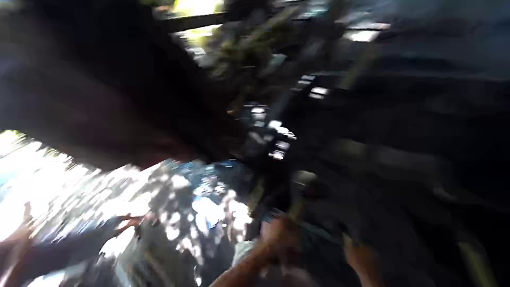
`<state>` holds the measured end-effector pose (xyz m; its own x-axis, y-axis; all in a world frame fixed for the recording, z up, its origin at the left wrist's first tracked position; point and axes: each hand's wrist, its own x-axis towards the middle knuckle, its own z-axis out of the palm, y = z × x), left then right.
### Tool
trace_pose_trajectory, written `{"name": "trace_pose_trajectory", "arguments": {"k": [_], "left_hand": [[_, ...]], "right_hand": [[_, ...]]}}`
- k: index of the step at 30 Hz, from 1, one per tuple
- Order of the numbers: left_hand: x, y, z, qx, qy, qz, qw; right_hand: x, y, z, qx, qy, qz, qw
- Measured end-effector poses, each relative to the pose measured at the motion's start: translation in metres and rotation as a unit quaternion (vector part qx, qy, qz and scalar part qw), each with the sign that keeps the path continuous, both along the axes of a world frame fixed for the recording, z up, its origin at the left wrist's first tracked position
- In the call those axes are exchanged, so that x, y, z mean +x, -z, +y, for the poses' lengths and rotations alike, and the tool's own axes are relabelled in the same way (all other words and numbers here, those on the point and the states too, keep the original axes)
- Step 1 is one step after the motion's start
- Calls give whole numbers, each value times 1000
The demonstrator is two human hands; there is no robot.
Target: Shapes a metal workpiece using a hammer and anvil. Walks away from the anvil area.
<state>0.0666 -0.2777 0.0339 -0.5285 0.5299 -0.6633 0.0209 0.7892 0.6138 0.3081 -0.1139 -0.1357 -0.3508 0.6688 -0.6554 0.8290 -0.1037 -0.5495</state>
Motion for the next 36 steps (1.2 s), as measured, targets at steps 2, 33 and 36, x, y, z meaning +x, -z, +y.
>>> {"name": "trace_pose_trajectory", "arguments": {"k": [2, 33, 36], "left_hand": [[2, 14, -11, -44, -12, -28, 999], [-63, 66, 293, -32, 212, 126, 969], [-70, 1, 301, 58, 148, 144, 977]], "right_hand": [[-39, -53, 12, -29, 30, -85, 995], [28, -32, -16, -120, 27, -145, 982], [34, -41, -20, -121, 13, -144, 982]]}}
